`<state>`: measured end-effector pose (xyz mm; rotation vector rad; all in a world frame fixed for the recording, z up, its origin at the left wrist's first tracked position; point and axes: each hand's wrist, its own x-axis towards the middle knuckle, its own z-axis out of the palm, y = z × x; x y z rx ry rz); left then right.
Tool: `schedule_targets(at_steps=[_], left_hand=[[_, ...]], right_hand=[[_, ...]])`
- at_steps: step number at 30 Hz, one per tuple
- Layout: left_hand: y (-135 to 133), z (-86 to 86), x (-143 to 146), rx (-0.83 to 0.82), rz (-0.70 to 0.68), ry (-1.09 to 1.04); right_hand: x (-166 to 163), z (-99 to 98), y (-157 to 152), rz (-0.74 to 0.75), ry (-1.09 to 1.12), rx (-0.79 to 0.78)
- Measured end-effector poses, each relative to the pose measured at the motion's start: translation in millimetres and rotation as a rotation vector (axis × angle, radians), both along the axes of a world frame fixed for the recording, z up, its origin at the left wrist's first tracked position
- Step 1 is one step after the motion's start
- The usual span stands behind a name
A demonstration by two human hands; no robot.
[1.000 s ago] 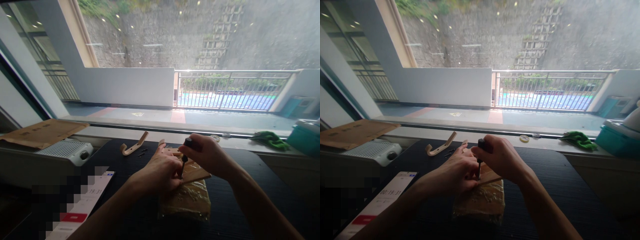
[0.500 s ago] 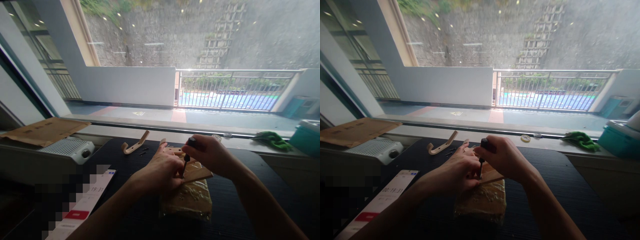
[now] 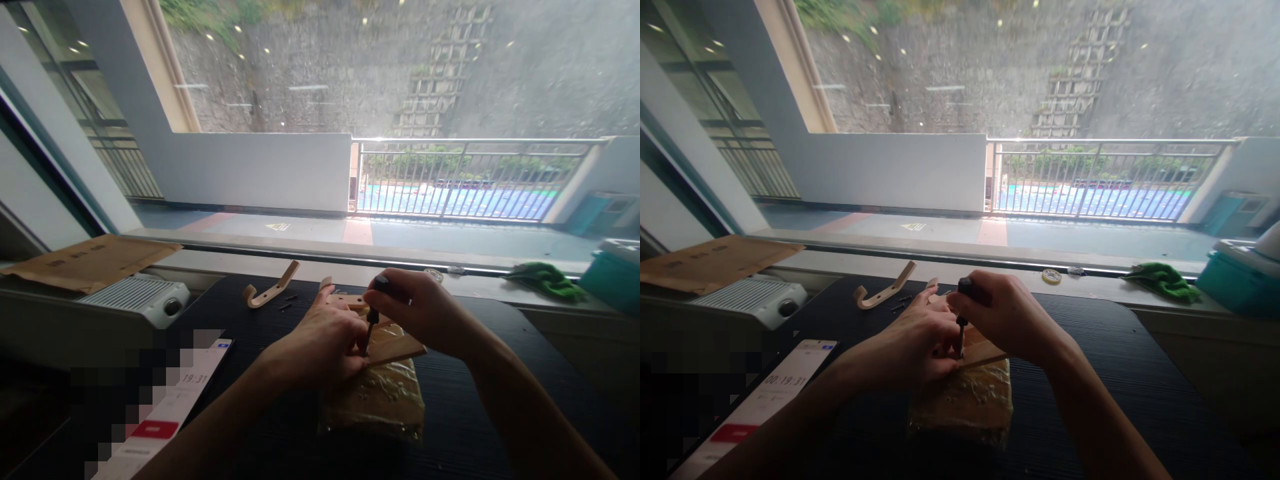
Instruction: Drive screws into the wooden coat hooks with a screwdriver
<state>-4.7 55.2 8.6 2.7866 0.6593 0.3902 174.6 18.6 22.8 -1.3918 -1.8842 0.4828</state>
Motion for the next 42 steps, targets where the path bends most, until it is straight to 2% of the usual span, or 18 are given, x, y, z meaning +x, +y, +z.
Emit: schedule_targets(at_steps=[7, 13, 21, 31, 42], left_hand=[[-1.3, 2.5, 0.0, -0.01, -0.007, 0.025], [-0.4, 0.5, -0.6, -0.005, -0.01, -0.012], [-0.1, -0.5, -1.1, 0.007, -0.023, -0.011], [-4.2, -7.6, 0.7, 0.044, 0.032, 0.005], [-8.8, -11.8, 4.1, 0.093, 0.082, -0.06]], right_hand=[[0.0, -6.6, 5.3, -0.072, 0.005, 0.025], [-2.0, -0.2, 0.5, 0.023, 0.079, 0.017], [-6.3, 1.9, -6.8, 0.142, -0.046, -0.052], [-11.7, 7.7, -11.6, 0.169, -0.131, 0.006], [-12.3, 10.4, -15.9, 0.193, -0.158, -0.001]])
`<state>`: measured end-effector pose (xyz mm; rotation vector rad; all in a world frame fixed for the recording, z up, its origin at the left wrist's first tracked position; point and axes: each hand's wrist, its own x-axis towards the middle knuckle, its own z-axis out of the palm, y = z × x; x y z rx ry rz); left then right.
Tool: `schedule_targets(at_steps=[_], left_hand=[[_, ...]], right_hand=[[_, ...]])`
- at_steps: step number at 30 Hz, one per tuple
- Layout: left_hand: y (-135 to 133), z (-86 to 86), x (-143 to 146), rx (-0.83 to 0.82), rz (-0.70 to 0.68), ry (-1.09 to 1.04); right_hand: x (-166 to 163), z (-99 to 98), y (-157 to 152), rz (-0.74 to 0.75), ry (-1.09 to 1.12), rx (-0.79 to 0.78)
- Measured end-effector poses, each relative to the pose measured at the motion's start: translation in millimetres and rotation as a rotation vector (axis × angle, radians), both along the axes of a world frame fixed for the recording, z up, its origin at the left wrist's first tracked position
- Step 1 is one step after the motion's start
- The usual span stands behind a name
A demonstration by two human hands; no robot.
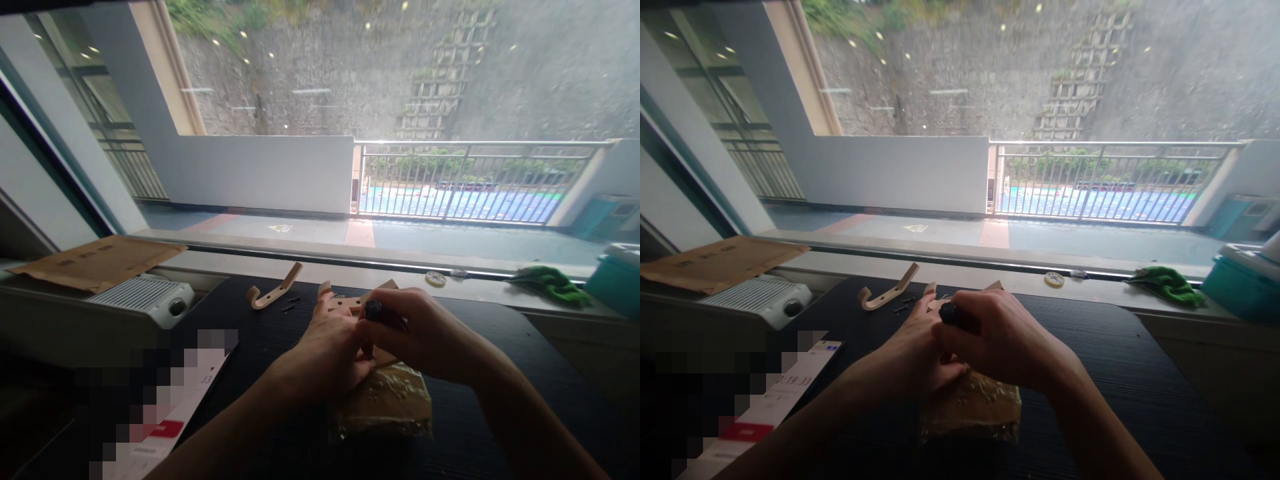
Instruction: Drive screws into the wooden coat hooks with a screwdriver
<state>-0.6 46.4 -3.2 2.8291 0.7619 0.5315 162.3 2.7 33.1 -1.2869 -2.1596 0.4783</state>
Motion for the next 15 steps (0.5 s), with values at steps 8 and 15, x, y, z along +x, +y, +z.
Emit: schedule_targets(at_steps=[8, 15], left_hand=[[2.7, 11.1, -3.8, -0.123, -0.01, 0.089], [15.7, 35.1, -24.0, -0.339, -0.088, 0.097]], right_hand=[[13.2, -5.9, 11.8, -0.094, 0.149, -0.079], [18.5, -9.5, 16.8, -0.091, 0.19, -0.109]])
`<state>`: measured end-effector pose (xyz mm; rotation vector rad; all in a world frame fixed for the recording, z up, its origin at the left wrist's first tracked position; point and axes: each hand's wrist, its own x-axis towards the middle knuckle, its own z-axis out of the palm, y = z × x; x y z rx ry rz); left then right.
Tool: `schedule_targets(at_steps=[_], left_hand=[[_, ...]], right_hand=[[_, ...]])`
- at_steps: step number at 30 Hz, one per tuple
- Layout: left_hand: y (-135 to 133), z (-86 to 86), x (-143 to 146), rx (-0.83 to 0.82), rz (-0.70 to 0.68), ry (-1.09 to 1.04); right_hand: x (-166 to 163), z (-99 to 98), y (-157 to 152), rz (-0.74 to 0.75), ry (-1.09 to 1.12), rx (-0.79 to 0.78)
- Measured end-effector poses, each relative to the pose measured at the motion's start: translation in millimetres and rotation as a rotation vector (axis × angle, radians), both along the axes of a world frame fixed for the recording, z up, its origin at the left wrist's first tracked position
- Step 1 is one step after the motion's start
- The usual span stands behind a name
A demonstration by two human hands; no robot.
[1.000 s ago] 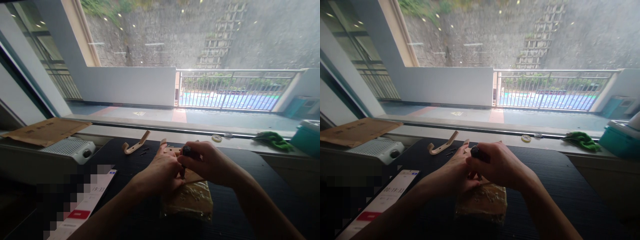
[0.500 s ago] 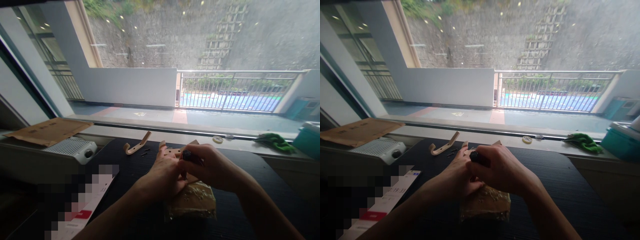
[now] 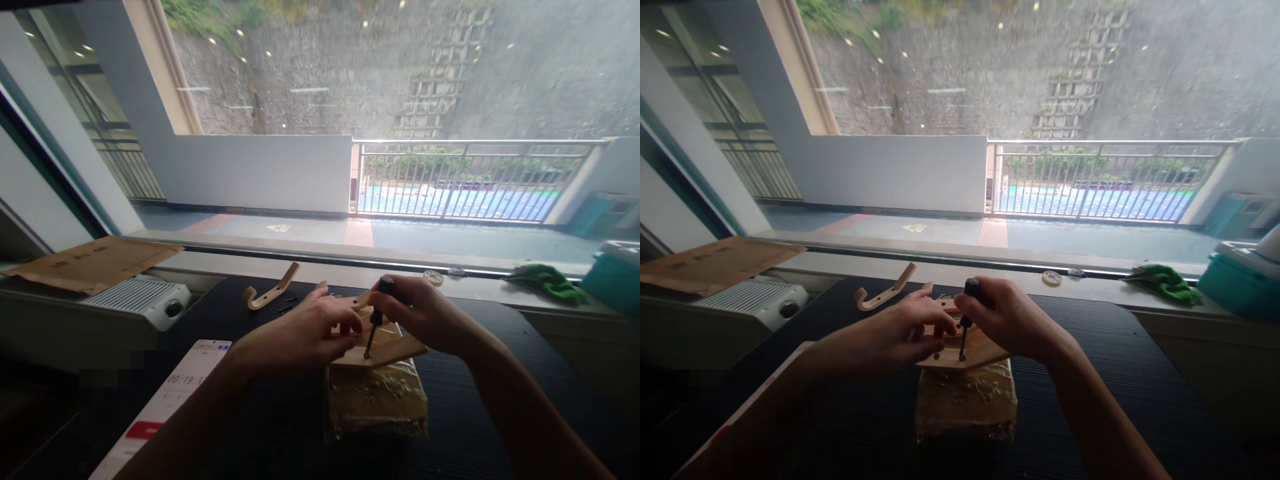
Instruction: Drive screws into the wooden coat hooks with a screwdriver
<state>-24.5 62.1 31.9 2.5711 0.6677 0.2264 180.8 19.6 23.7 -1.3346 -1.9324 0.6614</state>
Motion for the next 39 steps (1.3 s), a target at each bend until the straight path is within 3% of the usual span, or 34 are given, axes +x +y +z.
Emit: schedule_targets(at_steps=[7, 20, 39], left_hand=[[3.5, 12.1, -7.1, 0.021, 0.093, -0.022], [-10.0, 0.0, 2.4, 0.212, 0.045, 0.139], [-6.0, -5.1, 2.2, 0.2, -0.012, 0.116]], right_hand=[[-0.9, 0.9, 1.1, 0.016, 0.005, 0.006], [-2.4, -0.3, 0.3, 0.021, 0.026, -0.007], [-2.2, -0.3, 1.9, 0.008, -0.017, 0.006]])
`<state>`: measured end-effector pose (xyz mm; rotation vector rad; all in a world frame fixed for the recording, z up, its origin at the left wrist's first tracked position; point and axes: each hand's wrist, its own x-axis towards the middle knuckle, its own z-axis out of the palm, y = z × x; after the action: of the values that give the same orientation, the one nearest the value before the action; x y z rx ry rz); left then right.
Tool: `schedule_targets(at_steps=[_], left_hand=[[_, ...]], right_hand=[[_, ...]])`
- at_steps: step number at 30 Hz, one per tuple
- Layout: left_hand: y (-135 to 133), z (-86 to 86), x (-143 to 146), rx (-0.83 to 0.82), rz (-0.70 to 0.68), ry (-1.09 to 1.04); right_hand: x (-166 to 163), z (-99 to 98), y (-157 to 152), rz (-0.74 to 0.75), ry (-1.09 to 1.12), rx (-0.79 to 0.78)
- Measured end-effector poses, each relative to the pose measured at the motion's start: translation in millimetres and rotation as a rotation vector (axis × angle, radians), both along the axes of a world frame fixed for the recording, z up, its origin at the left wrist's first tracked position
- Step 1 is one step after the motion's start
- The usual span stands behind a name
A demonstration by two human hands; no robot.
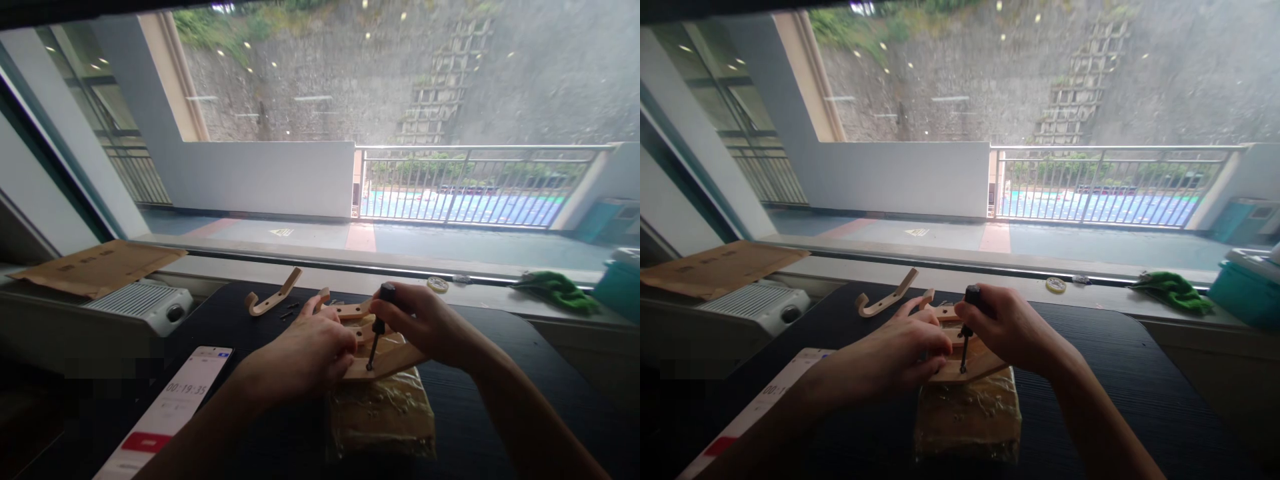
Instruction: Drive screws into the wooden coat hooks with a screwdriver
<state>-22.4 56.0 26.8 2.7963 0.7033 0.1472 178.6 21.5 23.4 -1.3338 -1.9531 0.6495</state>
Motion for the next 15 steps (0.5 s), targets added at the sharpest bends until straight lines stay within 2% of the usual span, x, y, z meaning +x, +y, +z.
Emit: schedule_targets(at_steps=[6, 15], left_hand=[[-7.3, 1.1, 7.1, -0.043, 0.038, -0.107], [-11.2, -22.8, 21.1, 0.044, 0.067, -0.163]], right_hand=[[0.4, -1.8, 1.0, 0.012, 0.007, -0.002], [-6.8, 3.9, -6.1, 0.024, -0.053, 0.056]])
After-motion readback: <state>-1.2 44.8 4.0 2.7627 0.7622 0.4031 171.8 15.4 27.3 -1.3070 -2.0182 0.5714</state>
